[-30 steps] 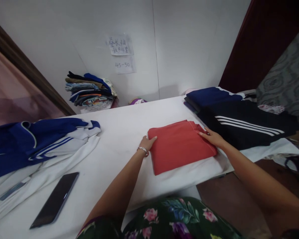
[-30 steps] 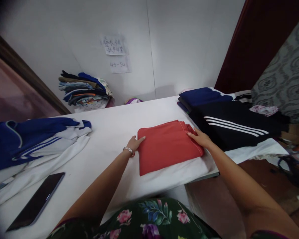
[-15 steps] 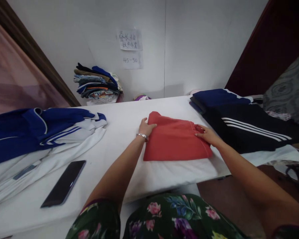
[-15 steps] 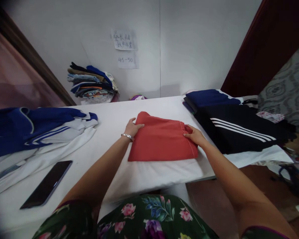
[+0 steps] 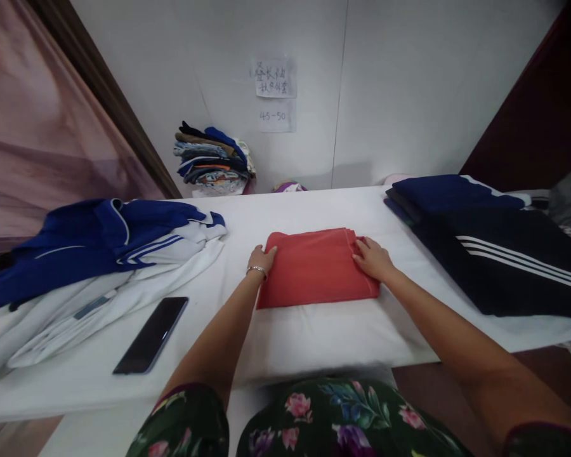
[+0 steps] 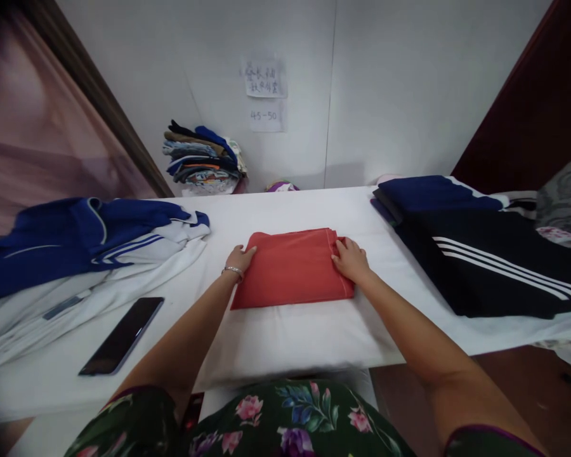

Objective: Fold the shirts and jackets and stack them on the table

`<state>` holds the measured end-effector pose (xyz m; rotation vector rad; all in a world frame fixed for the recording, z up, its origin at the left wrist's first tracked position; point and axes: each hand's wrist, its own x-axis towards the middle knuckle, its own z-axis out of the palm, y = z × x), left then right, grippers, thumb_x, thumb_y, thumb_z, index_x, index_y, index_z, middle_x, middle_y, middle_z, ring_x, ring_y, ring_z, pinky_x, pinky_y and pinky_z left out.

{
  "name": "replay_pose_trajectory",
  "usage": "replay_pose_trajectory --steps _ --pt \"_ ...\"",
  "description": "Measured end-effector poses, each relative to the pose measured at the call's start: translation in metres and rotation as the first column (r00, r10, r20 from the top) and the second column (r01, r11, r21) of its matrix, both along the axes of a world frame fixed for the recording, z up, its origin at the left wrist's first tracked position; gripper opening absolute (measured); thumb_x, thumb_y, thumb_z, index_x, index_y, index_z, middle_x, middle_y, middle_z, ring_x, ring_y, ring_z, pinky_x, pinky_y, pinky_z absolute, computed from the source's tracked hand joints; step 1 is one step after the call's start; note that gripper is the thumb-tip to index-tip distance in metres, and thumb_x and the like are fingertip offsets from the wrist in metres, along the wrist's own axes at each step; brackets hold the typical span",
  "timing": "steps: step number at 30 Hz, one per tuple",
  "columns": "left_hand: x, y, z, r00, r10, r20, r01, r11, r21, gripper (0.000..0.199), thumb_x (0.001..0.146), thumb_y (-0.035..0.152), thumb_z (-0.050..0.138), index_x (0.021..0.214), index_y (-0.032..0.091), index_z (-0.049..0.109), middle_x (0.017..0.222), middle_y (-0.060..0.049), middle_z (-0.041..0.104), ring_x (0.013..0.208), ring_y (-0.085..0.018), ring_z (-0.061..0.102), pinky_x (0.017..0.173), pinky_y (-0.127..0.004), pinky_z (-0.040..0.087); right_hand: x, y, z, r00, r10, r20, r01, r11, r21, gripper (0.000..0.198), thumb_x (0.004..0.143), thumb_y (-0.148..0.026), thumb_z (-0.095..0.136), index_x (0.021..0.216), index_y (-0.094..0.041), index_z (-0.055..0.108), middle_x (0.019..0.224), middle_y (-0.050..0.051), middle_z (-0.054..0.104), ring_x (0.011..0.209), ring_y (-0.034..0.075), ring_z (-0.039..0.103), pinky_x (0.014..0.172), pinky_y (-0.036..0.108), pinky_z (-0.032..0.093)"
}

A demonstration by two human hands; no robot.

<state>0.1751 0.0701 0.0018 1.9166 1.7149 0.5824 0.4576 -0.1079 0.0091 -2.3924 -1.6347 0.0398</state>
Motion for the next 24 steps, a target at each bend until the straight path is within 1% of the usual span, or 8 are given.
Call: replay_pose_trajectory --steps 2,4,7,10,14,17,21,24 --pt "0.005 -0.009 0.005 0.994 -0.077 -0.073 0.083 0.993 0.084 0.067 0.082 0.054 0.049 0.134 0.011 0.045 0.14 -0.019 0.046 0.128 -0.031 0.045 0.102 -0.042 0.039 -0.013 0.004 0.011 0.995 0.077 0.07 -0.082 0.995 0.063 0.053 0.091 -0.039 0.039 0.138 -0.015 0.041 0.15 0.018 0.03 0.138 0.033 0.025 0.105 0.052 0.028" --pt "0.011 -0.021 0.011 0.965 -0.181 -0.191 0.215 0.961 0.176 0.068 0.084 0.056 0.044 0.138 0.014 0.041 0.15 -0.016 0.033 0.138 -0.029 0.029 0.109 -0.045 0.03 -0.028 0.015 0.02 0.978 0.201 0.065 -0.207 0.973 0.102 0.057 0.093 -0.043 0.034 0.143 -0.015 0.034 0.154 0.015 0.021 0.142 0.029 0.016 0.11 0.049 0.022" --pt "0.02 -0.036 0.014 0.895 -0.284 -0.344 0.351 0.924 0.149 0.07 0.086 0.06 0.038 0.14 0.017 0.038 0.154 -0.012 0.024 0.142 -0.029 0.019 0.112 -0.051 0.02 -0.041 0.039 0.025 0.95 0.313 0.02 -0.313 0.945 0.097 0.065 0.093 -0.052 0.031 0.147 -0.016 0.026 0.157 0.012 0.014 0.144 0.026 0.008 0.113 0.047 0.016" --pt "0.023 -0.043 0.009 0.861 -0.294 -0.415 0.36 0.929 0.088 0.073 0.086 0.063 0.031 0.141 0.016 0.038 0.154 -0.011 0.024 0.142 -0.029 0.019 0.112 -0.053 0.02 -0.033 0.066 0.015 0.96 0.28 -0.002 -0.28 0.96 -0.014 0.068 0.091 -0.056 0.031 0.145 -0.016 0.029 0.156 0.013 0.016 0.144 0.027 0.008 0.113 0.05 0.013" --pt "0.023 -0.045 0.0 0.853 -0.267 -0.448 0.347 0.932 0.107 0.074 0.087 0.064 0.025 0.141 0.015 0.038 0.154 -0.01 0.025 0.142 -0.027 0.018 0.112 -0.049 0.022 -0.008 0.09 -0.008 0.982 0.171 -0.082 -0.185 0.956 -0.229 0.071 0.088 -0.064 0.028 0.144 -0.019 0.033 0.155 0.012 0.023 0.143 0.028 0.014 0.111 0.054 0.013" --pt "0.023 -0.047 0.001 0.856 -0.259 -0.447 0.334 0.938 0.095 0.072 0.087 0.064 0.024 0.141 0.017 0.038 0.154 -0.01 0.024 0.143 -0.027 0.017 0.112 -0.049 0.021 0.001 0.094 -0.019 0.981 0.165 -0.099 -0.184 0.955 -0.233 0.074 0.087 -0.067 0.026 0.145 -0.02 0.032 0.155 0.01 0.021 0.143 0.027 0.012 0.112 0.054 0.014" --pt "0.028 -0.039 0.014 0.858 -0.311 -0.408 0.341 0.94 0.0 0.073 0.085 0.066 0.03 0.137 0.018 0.043 0.154 -0.013 0.025 0.141 -0.031 0.019 0.111 -0.054 0.019 -0.001 0.092 -0.018 0.979 0.162 -0.125 -0.186 0.96 -0.21 0.075 0.087 -0.066 0.029 0.145 -0.018 0.032 0.155 0.012 0.019 0.143 0.027 0.012 0.112 0.054 0.012" --pt "0.037 -0.02 0.024 0.862 -0.345 -0.372 0.388 0.92 0.047 0.069 0.085 0.066 0.032 0.134 0.02 0.046 0.153 -0.013 0.027 0.141 -0.032 0.019 0.111 -0.057 0.012 -0.003 0.09 -0.017 0.978 0.163 -0.128 -0.187 0.962 -0.2 0.073 0.087 -0.065 0.031 0.144 -0.019 0.033 0.155 0.012 0.019 0.143 0.026 0.013 0.112 0.054 0.012"
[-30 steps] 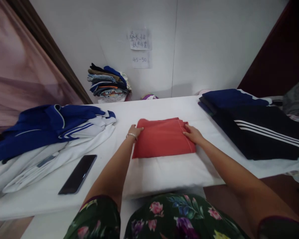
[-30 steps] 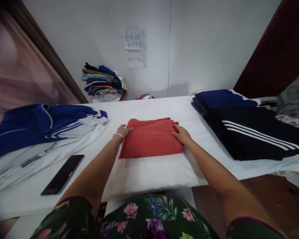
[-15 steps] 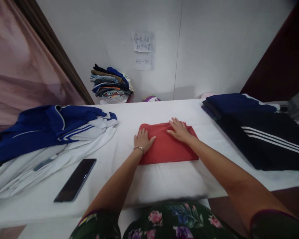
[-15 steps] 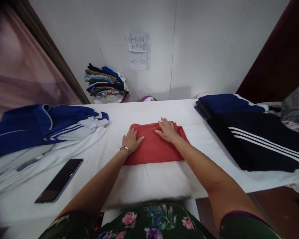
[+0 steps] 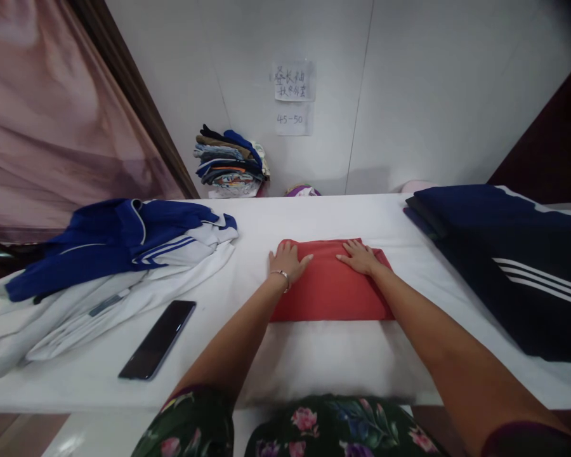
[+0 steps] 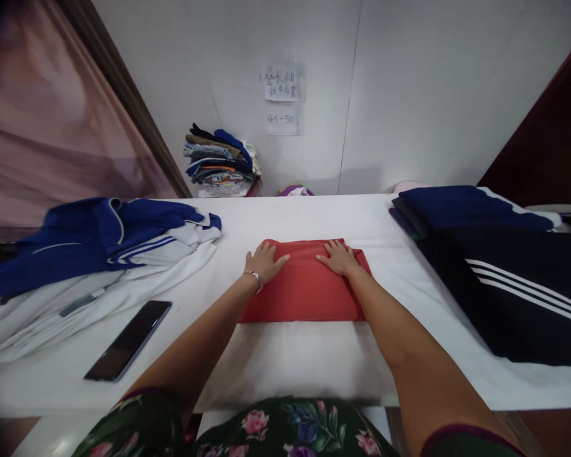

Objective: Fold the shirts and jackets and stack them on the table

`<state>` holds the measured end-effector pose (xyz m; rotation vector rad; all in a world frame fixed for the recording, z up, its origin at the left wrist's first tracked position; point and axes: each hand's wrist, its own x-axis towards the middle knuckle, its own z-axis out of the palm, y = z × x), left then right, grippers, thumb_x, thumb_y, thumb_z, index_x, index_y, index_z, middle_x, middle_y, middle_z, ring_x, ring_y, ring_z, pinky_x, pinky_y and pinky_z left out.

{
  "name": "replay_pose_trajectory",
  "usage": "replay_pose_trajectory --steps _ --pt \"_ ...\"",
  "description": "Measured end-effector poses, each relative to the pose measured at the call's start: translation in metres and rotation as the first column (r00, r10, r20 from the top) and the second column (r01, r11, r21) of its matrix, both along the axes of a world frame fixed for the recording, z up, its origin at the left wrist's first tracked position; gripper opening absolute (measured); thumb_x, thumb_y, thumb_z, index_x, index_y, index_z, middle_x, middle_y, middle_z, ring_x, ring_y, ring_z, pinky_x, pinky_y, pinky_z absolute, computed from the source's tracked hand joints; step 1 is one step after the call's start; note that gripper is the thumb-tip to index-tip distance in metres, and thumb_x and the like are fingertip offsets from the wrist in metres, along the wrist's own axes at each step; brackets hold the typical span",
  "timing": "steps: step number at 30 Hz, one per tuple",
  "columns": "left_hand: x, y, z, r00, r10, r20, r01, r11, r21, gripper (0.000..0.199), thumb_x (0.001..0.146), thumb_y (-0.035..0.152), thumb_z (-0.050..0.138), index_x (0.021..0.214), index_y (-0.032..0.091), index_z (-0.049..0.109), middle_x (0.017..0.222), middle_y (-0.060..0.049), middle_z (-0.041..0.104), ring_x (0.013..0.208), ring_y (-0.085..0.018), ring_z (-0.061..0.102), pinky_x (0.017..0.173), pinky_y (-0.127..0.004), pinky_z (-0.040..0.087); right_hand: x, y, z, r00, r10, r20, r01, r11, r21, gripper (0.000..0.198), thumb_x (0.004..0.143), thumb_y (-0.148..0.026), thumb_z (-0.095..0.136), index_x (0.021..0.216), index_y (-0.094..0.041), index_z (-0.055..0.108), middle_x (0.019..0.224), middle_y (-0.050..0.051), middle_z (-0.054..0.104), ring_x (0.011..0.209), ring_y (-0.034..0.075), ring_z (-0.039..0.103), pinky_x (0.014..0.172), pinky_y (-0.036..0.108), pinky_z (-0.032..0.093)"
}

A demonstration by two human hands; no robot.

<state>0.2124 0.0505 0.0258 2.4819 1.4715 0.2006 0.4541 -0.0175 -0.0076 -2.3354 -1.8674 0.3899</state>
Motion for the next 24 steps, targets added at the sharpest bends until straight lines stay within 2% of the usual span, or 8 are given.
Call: replay_pose_trajectory --steps 2,4,6,8,12,17,21,24 --pt "0.006 0.016 0.001 0.998 -0.068 0.013 0.067 0.997 0.027 0.064 0.086 0.062 0.033 0.134 0.023 0.046 0.153 -0.01 0.029 0.142 -0.03 0.016 0.112 -0.057 0.006 0.0 0.0 -0.001 1.0 -0.002 0.0 0.002 1.0 0.007 0.071 0.088 -0.064 0.031 0.143 -0.02 0.034 0.155 0.012 0.019 0.143 0.026 0.013 0.111 0.054 0.012" --pt "0.011 0.03 -0.004 0.995 -0.095 -0.021 0.094 0.994 -0.049 0.062 0.086 0.061 0.034 0.136 0.025 0.045 0.152 -0.007 0.03 0.143 -0.028 0.015 0.112 -0.057 0.008 0.001 0.001 -0.002 1.0 -0.008 -0.002 0.008 1.0 0.01 0.071 0.088 -0.063 0.031 0.144 -0.02 0.033 0.155 0.012 0.02 0.143 0.026 0.013 0.111 0.054 0.012" --pt "0.012 0.038 -0.012 0.997 -0.055 -0.053 0.047 0.988 -0.149 0.064 0.086 0.062 0.033 0.137 0.025 0.042 0.153 -0.007 0.029 0.143 -0.029 0.013 0.111 -0.059 0.014 0.003 0.001 -0.004 1.0 -0.007 -0.003 0.008 1.0 0.013 0.071 0.088 -0.064 0.03 0.144 -0.02 0.033 0.155 0.012 0.02 0.143 0.025 0.013 0.112 0.052 0.012" --pt "0.012 0.042 -0.019 0.999 -0.009 -0.05 0.0 0.983 -0.181 0.068 0.085 0.065 0.031 0.139 0.024 0.04 0.154 -0.007 0.025 0.144 -0.029 0.01 0.108 -0.061 0.02 0.004 0.001 -0.006 1.0 -0.003 0.003 0.003 1.0 0.017 0.073 0.088 -0.065 0.029 0.144 -0.019 0.033 0.155 0.012 0.021 0.143 0.025 0.013 0.112 0.052 0.012" --pt "0.01 0.04 -0.024 1.0 -0.001 -0.02 -0.003 0.983 -0.186 0.072 0.084 0.067 0.029 0.14 0.023 0.038 0.156 -0.007 0.021 0.144 -0.028 0.006 0.106 -0.057 0.028 0.005 0.001 -0.007 1.0 0.003 0.012 -0.003 1.0 0.025 0.072 0.088 -0.065 0.03 0.144 -0.019 0.034 0.155 0.011 0.022 0.143 0.026 0.014 0.112 0.054 0.013" --pt "0.009 0.042 -0.026 1.0 0.008 -0.003 -0.008 0.982 -0.186 0.072 0.083 0.068 0.029 0.14 0.024 0.038 0.156 -0.006 0.021 0.144 -0.027 0.006 0.106 -0.056 0.03 0.001 -0.002 0.002 0.999 -0.013 -0.029 0.013 1.0 0.019 0.067 0.089 -0.061 0.032 0.142 -0.019 0.038 0.154 0.012 0.024 0.143 0.026 0.014 0.112 0.053 0.012" --pt "0.008 0.044 -0.029 1.0 0.008 0.014 -0.006 0.985 -0.171 0.07 0.082 0.068 0.031 0.139 0.027 0.041 0.155 -0.005 0.023 0.144 -0.027 0.008 0.107 -0.054 0.03 0.001 -0.024 0.011 0.995 -0.054 -0.078 0.065 0.987 0.147 0.062 0.09 -0.055 0.037 0.139 -0.017 0.043 0.153 0.012 0.026 0.143 0.027 0.016 0.113 0.05 0.017" --pt "0.007 0.043 -0.028 0.999 0.004 0.033 0.001 0.988 -0.152 0.068 0.082 0.067 0.032 0.136 0.028 0.043 0.154 -0.004 0.027 0.144 -0.026 0.009 0.108 -0.054 0.03 0.005 -0.059 0.006 0.987 -0.103 -0.125 0.136 0.946 0.296 0.057 0.088 -0.048 0.044 0.138 -0.019 0.045 0.149 0.01 0.035 0.14 0.025 0.026 0.112 0.045 0.024"
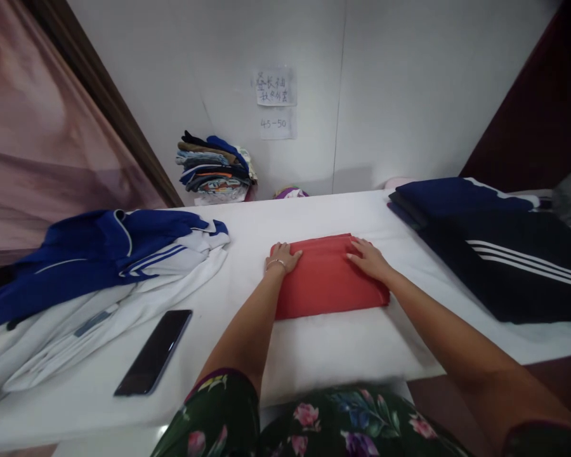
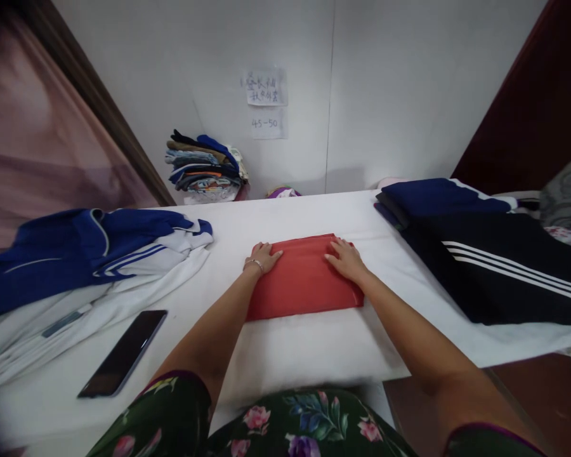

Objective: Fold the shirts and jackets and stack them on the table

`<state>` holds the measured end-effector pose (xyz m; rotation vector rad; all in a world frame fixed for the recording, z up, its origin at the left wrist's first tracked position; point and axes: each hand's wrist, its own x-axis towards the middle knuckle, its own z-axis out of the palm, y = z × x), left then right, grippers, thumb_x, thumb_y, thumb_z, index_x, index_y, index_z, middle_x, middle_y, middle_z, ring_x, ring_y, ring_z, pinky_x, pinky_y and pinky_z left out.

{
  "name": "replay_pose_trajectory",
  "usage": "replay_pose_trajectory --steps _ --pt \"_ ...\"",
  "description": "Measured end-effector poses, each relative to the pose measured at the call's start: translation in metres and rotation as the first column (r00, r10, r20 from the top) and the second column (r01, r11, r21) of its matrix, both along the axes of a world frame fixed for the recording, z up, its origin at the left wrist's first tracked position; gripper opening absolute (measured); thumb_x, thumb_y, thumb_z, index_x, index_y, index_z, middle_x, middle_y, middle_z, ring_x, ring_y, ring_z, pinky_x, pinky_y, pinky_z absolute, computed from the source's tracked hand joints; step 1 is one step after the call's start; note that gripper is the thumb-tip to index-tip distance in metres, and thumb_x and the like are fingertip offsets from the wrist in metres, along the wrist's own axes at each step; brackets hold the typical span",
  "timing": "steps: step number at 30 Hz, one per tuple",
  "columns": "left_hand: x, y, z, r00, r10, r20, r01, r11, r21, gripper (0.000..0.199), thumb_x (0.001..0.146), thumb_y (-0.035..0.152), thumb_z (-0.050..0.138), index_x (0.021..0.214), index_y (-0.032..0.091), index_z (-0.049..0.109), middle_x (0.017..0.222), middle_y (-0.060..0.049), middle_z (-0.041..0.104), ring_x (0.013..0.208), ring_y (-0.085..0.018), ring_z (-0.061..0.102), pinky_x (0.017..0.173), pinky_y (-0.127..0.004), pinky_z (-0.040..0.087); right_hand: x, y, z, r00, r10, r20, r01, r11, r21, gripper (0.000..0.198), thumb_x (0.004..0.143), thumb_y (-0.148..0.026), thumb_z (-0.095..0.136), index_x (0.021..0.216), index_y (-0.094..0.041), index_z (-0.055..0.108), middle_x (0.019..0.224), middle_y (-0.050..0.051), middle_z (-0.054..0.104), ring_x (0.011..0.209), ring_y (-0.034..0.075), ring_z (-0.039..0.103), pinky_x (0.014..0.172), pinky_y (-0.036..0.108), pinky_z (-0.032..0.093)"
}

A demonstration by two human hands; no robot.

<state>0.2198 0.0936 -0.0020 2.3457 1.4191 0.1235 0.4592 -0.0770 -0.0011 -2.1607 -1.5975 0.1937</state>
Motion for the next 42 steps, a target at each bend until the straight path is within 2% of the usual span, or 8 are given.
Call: replay_pose_trajectory --steps 6,10,15,19,25,35,39,42 --pt "-0.001 -0.003 0.004 0.997 0.017 0.082 -0.018 1.0 0.012 0.06 0.082 0.062 0.04 0.13 0.027 0.05 0.149 -0.007 0.036 0.143 -0.027 0.014 0.108 -0.052 0.029 -0.009 -0.078 -0.027 0.985 -0.12 -0.124 0.142 0.972 0.187 0.052 0.086 -0.045 0.046 0.131 -0.02 0.052 0.136 0.009 0.052 0.126 0.024 0.047 0.107 0.042 0.036" --pt "-0.004 0.003 0.009 0.968 0.059 0.242 -0.05 0.998 -0.042 0.061 0.079 0.06 0.05 0.128 0.024 0.053 0.147 -0.007 0.041 0.142 -0.026 0.022 0.112 -0.045 0.026 -0.028 -0.098 -0.023 0.987 -0.136 -0.084 0.151 0.967 0.204 0.052 0.089 -0.048 0.04 0.13 -0.018 0.052 0.132 0.01 0.057 0.12 0.024 0.052 0.104 0.04 0.039" --pt "-0.022 -0.003 0.017 0.929 0.107 0.355 -0.107 0.994 -0.019 0.057 0.089 0.052 0.038 0.132 0.018 0.049 0.143 -0.009 0.045 0.133 -0.023 0.04 0.11 -0.035 0.03 -0.039 -0.086 -0.002 0.981 -0.183 0.057 0.185 0.982 -0.029 0.064 0.089 -0.056 0.037 0.139 -0.016 0.042 0.128 0.014 0.059 0.115 0.031 0.056 0.098 0.045 0.039" --pt "-0.044 -0.029 0.009 0.914 0.126 0.385 -0.129 0.991 -0.018 0.055 0.089 0.049 0.043 0.134 0.017 0.048 0.144 -0.01 0.045 0.134 -0.021 0.039 0.112 -0.032 0.027 -0.031 -0.068 0.002 0.974 -0.22 0.055 0.225 0.967 -0.119 0.069 0.084 -0.062 0.042 0.142 -0.023 0.038 0.124 0.01 0.062 0.113 0.032 0.057 0.094 0.046 0.042" --pt "-0.061 -0.062 -0.015 0.881 0.137 0.452 -0.127 0.991 -0.053 0.064 0.086 0.046 0.051 0.142 0.017 0.037 0.154 -0.008 0.025 0.142 -0.019 0.021 0.116 -0.03 0.018 -0.021 -0.057 -0.008 0.951 -0.303 -0.058 0.297 0.95 -0.095 0.066 0.083 -0.057 0.048 0.14 -0.025 0.041 0.126 0.008 0.061 0.114 0.03 0.056 0.094 0.044 0.043" --pt "-0.072 -0.064 -0.024 0.78 0.208 0.59 -0.166 0.978 -0.125 0.058 0.085 0.04 0.057 0.138 0.022 0.043 0.152 -0.003 0.03 0.14 -0.018 0.027 0.115 -0.027 0.022 -0.022 -0.061 -0.018 0.964 -0.259 -0.064 0.267 0.945 0.189 0.058 0.084 -0.043 0.048 0.137 -0.02 0.045 0.128 0.01 0.058 0.112 0.027 0.056 0.094 0.04 0.045" --pt "-0.074 -0.068 -0.021 0.754 0.222 0.617 -0.156 0.975 -0.161 0.058 0.083 0.036 0.058 0.138 0.021 0.044 0.153 -0.004 0.029 0.14 -0.019 0.026 0.116 -0.028 0.021 -0.015 -0.053 -0.016 0.957 -0.275 -0.097 0.284 0.954 0.096 0.066 0.082 -0.052 0.05 0.139 -0.02 0.042 0.124 0.011 0.061 0.108 0.029 0.058 0.091 0.042 0.046" --pt "-0.074 -0.069 -0.02 0.731 0.217 0.647 -0.133 0.975 -0.177 0.06 0.082 0.033 0.06 0.138 0.02 0.043 0.153 -0.005 0.028 0.141 -0.019 0.025 0.117 -0.031 0.019 -0.01 -0.046 -0.015 0.955 -0.272 -0.119 0.281 0.958 0.064 0.063 0.079 -0.048 0.057 0.136 -0.022 0.047 0.119 0.01 0.064 0.104 0.029 0.06 0.088 0.041 0.047"
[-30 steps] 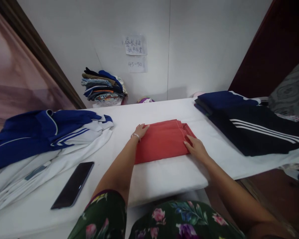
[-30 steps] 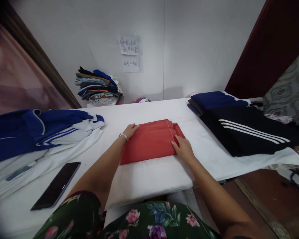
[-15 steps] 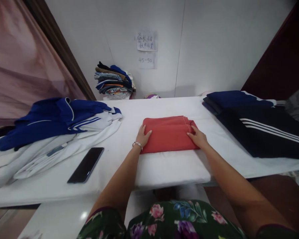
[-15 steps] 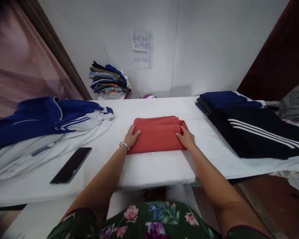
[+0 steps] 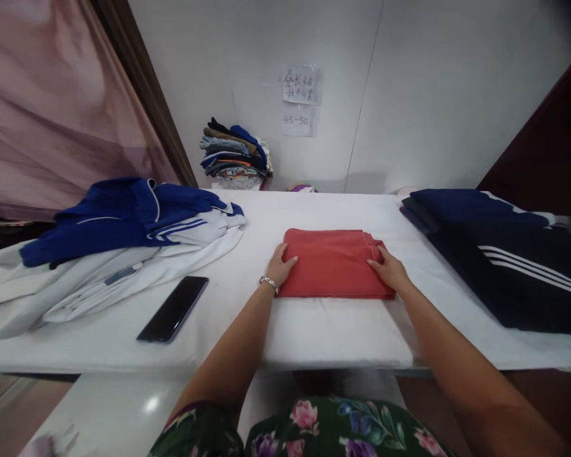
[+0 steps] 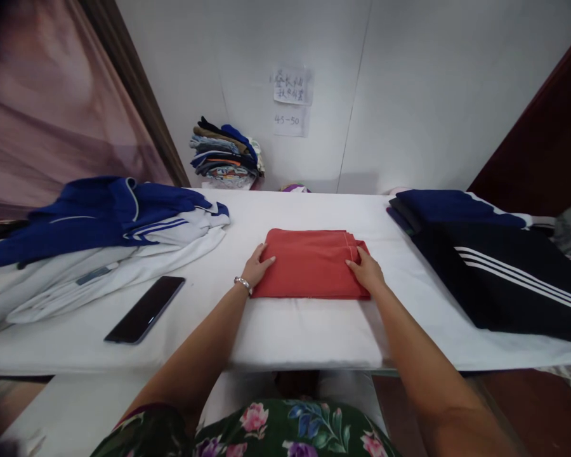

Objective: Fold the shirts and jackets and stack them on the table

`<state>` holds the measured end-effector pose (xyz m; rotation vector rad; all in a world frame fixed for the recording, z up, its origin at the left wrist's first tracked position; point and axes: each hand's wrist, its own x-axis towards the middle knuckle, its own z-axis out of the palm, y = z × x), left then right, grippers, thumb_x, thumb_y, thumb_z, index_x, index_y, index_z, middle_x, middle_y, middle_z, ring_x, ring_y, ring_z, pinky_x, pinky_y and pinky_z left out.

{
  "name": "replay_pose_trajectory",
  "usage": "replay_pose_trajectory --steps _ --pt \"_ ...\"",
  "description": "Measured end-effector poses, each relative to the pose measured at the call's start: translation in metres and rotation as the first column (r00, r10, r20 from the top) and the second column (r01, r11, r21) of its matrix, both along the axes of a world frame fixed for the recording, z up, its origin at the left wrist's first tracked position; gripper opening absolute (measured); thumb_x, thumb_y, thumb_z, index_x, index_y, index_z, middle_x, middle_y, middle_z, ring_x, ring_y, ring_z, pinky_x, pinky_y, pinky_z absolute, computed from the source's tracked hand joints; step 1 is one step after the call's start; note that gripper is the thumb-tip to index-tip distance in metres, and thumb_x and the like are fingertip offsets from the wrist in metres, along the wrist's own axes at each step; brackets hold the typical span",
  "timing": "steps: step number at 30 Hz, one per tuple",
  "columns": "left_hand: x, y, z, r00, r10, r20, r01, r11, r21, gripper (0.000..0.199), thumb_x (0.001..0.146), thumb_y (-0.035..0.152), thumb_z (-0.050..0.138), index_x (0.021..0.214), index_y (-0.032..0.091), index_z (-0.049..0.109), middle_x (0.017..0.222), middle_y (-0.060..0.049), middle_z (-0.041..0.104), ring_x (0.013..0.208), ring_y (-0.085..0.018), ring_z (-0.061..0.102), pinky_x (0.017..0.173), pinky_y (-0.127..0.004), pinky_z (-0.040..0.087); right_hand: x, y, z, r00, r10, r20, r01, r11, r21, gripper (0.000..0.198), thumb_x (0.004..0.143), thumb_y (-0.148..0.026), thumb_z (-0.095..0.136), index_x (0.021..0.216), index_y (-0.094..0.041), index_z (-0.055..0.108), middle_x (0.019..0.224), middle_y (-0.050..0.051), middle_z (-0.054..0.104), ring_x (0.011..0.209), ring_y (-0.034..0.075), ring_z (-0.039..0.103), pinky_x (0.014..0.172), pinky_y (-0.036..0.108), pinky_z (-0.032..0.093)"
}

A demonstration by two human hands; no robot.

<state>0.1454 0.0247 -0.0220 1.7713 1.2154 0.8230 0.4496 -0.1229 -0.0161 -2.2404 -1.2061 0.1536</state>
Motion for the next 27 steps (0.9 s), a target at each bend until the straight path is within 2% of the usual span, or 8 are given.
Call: replay_pose_trajectory --steps 3,5,10,14,17,20,24,27 --pt "0.0 0.001 -0.002 0.999 -0.022 0.024 0.022 1.0 0.016 0.061 0.08 0.032 0.061 0.137 0.019 0.044 0.153 -0.007 0.03 0.14 -0.021 0.026 0.117 -0.035 0.018 0.005 0.004 -0.002 0.999 0.034 0.03 -0.039 0.986 0.163 0.057 0.079 -0.041 0.058 0.133 -0.023 0.05 0.12 0.007 0.063 0.104 0.025 0.059 0.089 0.038 0.047" --pt "0.0 0.001 -0.004 0.999 -0.036 0.027 0.035 0.999 0.038 0.061 0.079 0.032 0.062 0.137 0.019 0.044 0.152 -0.008 0.031 0.14 -0.022 0.027 0.117 -0.037 0.018 0.007 0.005 -0.005 0.999 0.023 0.049 -0.033 0.979 0.203 0.057 0.08 -0.04 0.056 0.134 -0.021 0.049 0.123 0.009 0.061 0.107 0.024 0.058 0.09 0.037 0.046" --pt "0.001 0.0 -0.006 0.999 -0.04 0.002 0.039 0.997 0.066 0.062 0.08 0.035 0.061 0.138 0.018 0.042 0.151 -0.009 0.031 0.14 -0.023 0.026 0.118 -0.038 0.017 0.005 0.004 -0.01 0.995 0.011 0.098 -0.01 1.0 -0.012 0.056 0.084 -0.041 0.051 0.135 -0.018 0.048 0.123 0.012 0.061 0.107 0.028 0.058 0.09 0.04 0.046" --pt "0.001 0.0 -0.006 0.999 -0.04 -0.014 0.04 0.997 0.061 0.063 0.081 0.036 0.06 0.138 0.018 0.041 0.152 -0.01 0.03 0.14 -0.023 0.026 0.117 -0.038 0.018 -0.002 0.002 -0.005 0.979 0.012 0.203 0.004 0.997 -0.079 0.053 0.088 -0.041 0.045 0.135 -0.016 0.046 0.129 0.016 0.056 0.11 0.03 0.057 0.089 0.041 0.046" --pt "0.002 0.002 -0.008 1.0 -0.03 -0.001 0.03 0.997 0.069 0.063 0.081 0.035 0.058 0.139 0.017 0.04 0.152 -0.011 0.03 0.141 -0.022 0.025 0.117 -0.037 0.017 -0.014 0.004 0.007 0.945 0.051 0.322 -0.03 0.997 -0.068 0.052 0.086 -0.034 0.047 0.134 -0.013 0.046 0.139 0.019 0.045 0.119 0.032 0.05 0.094 0.044 0.043" --pt "0.003 0.006 -0.01 1.0 -0.008 -0.007 0.008 0.998 0.065 0.063 0.081 0.034 0.058 0.139 0.017 0.039 0.153 -0.011 0.029 0.141 -0.021 0.023 0.118 -0.037 0.016 -0.034 0.016 0.027 0.891 0.166 0.423 -0.181 0.983 -0.004 0.054 0.086 -0.032 0.047 0.137 -0.012 0.042 0.148 0.019 0.033 0.134 0.032 0.033 0.105 0.047 0.033" --pt "0.002 0.007 -0.01 1.0 0.007 -0.021 -0.006 0.998 0.068 0.064 0.081 0.035 0.058 0.139 0.016 0.039 0.151 -0.011 0.031 0.141 -0.022 0.025 0.118 -0.037 0.017 -0.064 0.042 0.062 0.858 0.252 0.448 -0.315 0.946 0.071 0.055 0.091 -0.042 0.041 0.14 -0.016 0.038 0.155 0.014 0.021 0.143 0.027 0.012 0.112 0.049 0.017" --pt "0.001 0.008 -0.008 1.0 0.001 -0.029 0.001 0.998 0.067 0.064 0.082 0.036 0.056 0.139 0.013 0.038 0.15 -0.012 0.033 0.14 -0.021 0.028 0.117 -0.035 0.019 -0.069 0.064 0.072 0.849 0.263 0.459 -0.341 0.935 0.094 0.063 0.092 -0.05 0.036 0.145 -0.016 0.03 0.157 0.012 0.012 0.144 0.024 0.002 0.114 0.048 0.006"
